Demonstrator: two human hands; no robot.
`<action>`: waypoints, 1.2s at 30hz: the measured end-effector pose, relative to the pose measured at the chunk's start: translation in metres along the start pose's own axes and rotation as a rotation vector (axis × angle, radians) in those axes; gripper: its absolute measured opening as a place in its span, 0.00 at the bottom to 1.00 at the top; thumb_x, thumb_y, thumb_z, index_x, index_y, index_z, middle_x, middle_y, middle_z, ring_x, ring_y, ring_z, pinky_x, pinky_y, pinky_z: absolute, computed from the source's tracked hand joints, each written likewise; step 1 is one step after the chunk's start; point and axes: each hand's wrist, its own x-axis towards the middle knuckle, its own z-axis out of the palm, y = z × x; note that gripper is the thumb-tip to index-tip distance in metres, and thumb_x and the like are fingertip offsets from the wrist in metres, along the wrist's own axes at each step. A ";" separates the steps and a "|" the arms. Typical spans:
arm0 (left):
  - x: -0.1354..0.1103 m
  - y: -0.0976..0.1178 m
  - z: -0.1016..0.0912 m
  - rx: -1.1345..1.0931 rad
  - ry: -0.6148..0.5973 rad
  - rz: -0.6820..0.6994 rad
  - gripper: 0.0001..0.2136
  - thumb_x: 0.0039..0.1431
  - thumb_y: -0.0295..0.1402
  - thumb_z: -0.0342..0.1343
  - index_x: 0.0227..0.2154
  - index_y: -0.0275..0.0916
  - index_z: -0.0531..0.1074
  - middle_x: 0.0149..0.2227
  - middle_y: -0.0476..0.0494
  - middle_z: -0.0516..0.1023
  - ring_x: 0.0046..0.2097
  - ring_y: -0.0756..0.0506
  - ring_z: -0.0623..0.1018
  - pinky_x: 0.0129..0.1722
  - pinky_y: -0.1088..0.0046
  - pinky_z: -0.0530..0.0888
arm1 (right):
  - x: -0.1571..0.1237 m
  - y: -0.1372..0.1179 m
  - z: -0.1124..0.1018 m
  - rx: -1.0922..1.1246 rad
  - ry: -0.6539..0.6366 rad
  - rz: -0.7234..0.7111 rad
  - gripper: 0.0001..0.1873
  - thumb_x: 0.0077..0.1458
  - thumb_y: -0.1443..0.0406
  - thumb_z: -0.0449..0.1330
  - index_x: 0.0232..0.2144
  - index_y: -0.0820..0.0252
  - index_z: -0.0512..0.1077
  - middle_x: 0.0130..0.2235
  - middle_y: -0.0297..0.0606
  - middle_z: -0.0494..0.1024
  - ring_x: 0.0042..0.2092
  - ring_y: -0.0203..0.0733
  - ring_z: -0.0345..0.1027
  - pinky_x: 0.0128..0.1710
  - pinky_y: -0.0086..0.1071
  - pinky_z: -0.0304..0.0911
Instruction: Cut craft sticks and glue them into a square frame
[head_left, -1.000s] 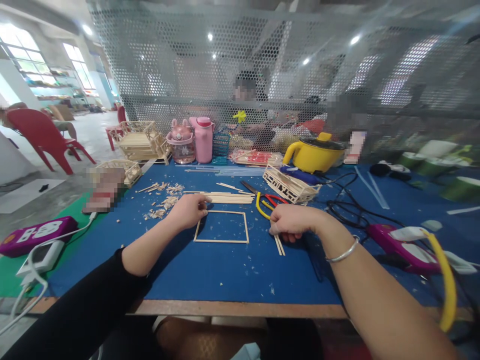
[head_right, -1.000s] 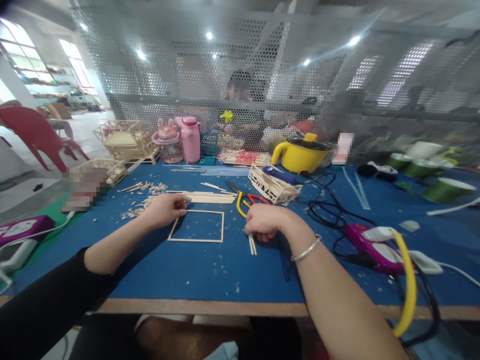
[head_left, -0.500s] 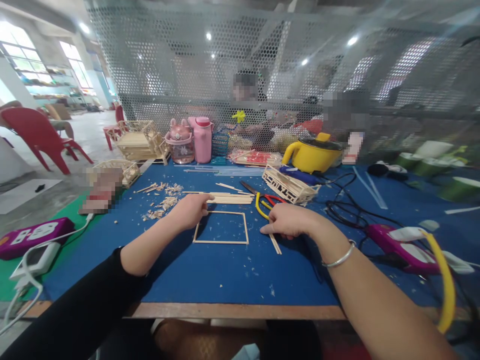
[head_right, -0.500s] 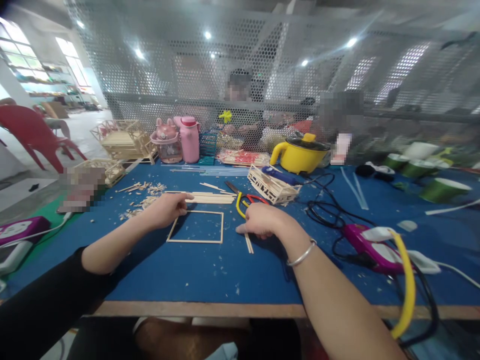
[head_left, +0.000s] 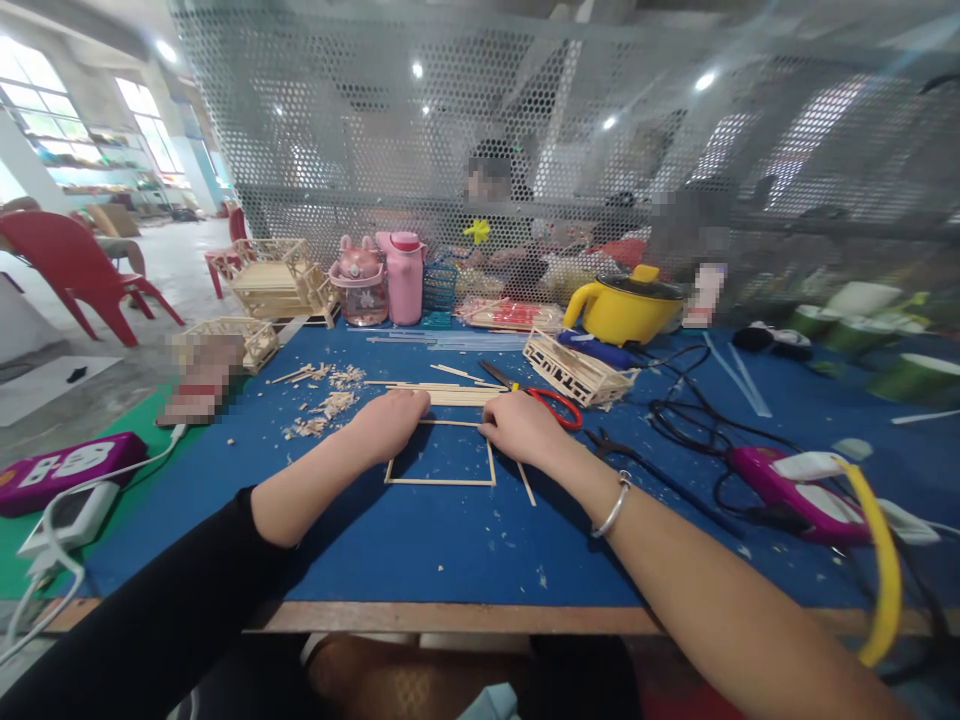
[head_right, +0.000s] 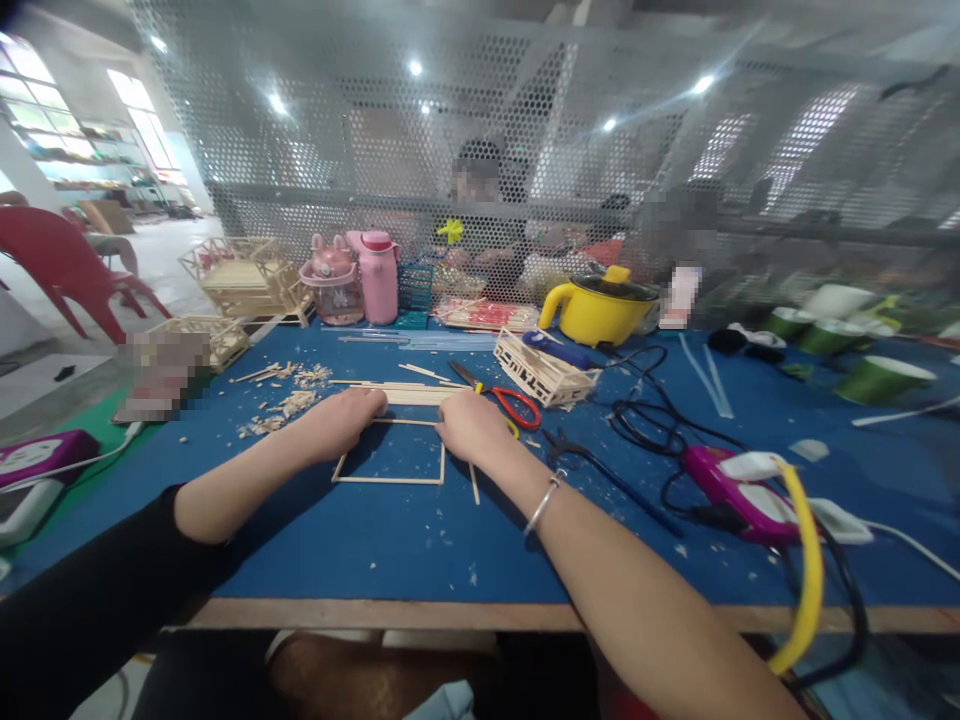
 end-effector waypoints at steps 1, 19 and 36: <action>0.000 0.000 0.001 -0.006 -0.002 0.010 0.15 0.49 0.15 0.43 0.38 0.35 0.65 0.38 0.35 0.73 0.44 0.41 0.73 0.40 0.67 0.68 | 0.001 -0.001 0.000 -0.008 -0.002 0.010 0.11 0.51 0.63 0.55 0.30 0.63 0.76 0.36 0.50 0.78 0.39 0.50 0.71 0.36 0.34 0.60; 0.001 -0.019 -0.001 -0.215 0.004 0.017 0.16 0.54 0.23 0.46 0.46 0.38 0.63 0.36 0.42 0.75 0.37 0.45 0.74 0.34 0.73 0.66 | 0.008 0.017 0.003 0.403 -0.119 0.000 0.05 0.49 0.66 0.54 0.28 0.62 0.70 0.26 0.35 0.78 0.27 0.33 0.70 0.24 0.22 0.59; 0.009 -0.002 -0.013 -0.023 -0.074 -0.279 0.17 0.47 0.27 0.52 0.43 0.34 0.67 0.40 0.31 0.76 0.43 0.35 0.76 0.37 0.64 0.71 | 0.010 0.007 0.003 0.361 -0.031 0.035 0.04 0.43 0.68 0.59 0.21 0.62 0.73 0.25 0.36 0.77 0.29 0.37 0.69 0.28 0.25 0.57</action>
